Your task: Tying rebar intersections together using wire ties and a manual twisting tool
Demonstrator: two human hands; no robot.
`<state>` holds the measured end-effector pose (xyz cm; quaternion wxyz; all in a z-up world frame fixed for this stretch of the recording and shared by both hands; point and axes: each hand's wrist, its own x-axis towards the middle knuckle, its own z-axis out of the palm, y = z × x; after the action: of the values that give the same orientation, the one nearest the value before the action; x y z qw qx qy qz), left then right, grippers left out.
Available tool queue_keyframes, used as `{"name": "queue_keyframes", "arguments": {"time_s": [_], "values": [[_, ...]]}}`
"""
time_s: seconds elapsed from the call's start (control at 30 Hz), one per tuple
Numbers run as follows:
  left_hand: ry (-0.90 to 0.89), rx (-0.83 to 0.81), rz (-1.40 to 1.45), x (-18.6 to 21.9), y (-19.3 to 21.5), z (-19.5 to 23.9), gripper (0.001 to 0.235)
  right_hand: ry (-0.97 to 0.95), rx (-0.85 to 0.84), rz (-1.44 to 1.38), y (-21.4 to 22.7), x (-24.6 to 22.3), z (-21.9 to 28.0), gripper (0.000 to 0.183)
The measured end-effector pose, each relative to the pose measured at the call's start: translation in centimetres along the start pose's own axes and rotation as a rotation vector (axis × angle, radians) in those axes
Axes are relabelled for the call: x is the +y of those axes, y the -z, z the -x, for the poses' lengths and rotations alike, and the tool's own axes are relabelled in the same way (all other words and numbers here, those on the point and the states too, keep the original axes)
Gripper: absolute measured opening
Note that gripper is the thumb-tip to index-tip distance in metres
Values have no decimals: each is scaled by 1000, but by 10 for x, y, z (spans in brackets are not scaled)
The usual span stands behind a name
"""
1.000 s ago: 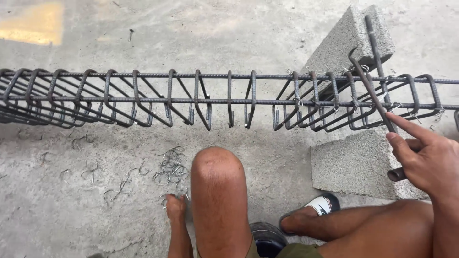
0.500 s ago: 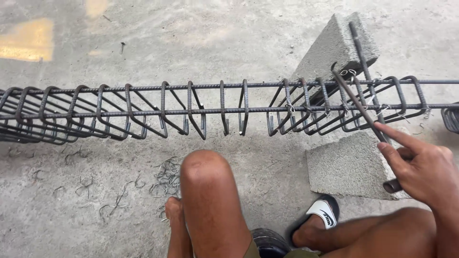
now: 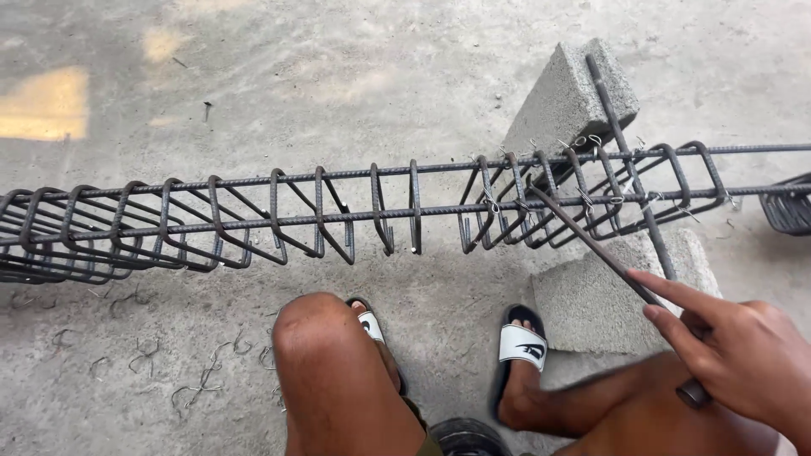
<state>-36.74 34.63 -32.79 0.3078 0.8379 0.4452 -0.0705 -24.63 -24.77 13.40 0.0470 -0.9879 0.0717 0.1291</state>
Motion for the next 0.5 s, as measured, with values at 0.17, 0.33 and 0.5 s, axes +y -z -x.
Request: {"name": "queue_keyframes", "arguments": {"time_s": [0.17, 0.33, 0.5], "values": [[13, 45, 64, -8, 24, -4, 19, 39, -66, 15, 13, -16, -56, 50], [48, 74, 102, 24, 77, 3, 20, 103, -42, -362, 0, -45, -87, 51], [-134, 302, 261, 199, 236, 54, 14, -46, -137, -960, -42, -54, -86, 47]]}}
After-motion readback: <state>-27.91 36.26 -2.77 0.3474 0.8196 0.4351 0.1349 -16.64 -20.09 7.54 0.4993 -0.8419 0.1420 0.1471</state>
